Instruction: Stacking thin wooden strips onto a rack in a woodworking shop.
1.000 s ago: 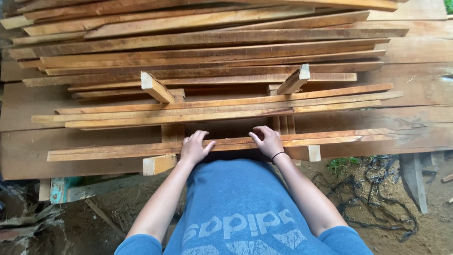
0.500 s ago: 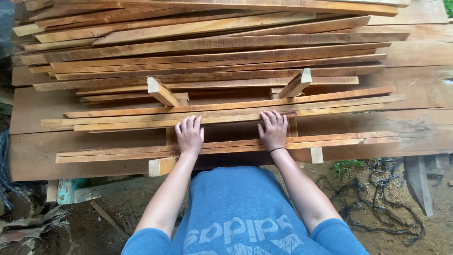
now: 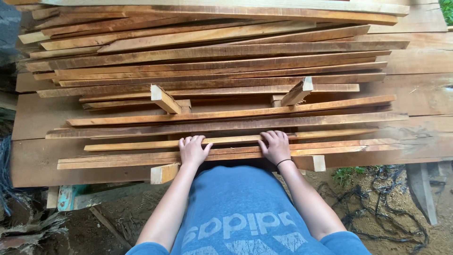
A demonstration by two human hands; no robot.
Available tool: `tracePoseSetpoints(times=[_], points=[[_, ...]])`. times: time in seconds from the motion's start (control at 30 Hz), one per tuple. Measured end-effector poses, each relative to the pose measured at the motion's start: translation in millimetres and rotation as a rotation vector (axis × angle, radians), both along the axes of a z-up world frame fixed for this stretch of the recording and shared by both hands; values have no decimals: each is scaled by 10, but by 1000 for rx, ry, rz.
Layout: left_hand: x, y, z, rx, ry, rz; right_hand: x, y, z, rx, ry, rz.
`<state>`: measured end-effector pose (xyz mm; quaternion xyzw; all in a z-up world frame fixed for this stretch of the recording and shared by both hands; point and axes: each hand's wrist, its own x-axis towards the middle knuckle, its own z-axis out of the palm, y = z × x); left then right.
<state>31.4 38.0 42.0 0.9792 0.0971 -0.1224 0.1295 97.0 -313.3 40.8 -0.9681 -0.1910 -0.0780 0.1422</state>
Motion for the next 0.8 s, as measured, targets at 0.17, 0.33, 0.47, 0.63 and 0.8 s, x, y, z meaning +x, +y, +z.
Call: tracePoseSetpoints(times=[0.17, 0.33, 0.47, 0.63, 0.8], points=[[247, -9, 257, -68, 244, 2, 206, 169, 251, -149, 502, -75], [246, -30, 174, -120, 377, 14, 148, 199, 137, -205, 561, -106], [190, -78, 224, -92, 241, -47, 70, 143, 50, -54, 257, -61], [225, -31, -61, -112, 324, -37, 114, 105, -106, -114, 474, -69], [172, -59, -83, -175, 177, -30, 82, 125, -21, 2, 263, -21]])
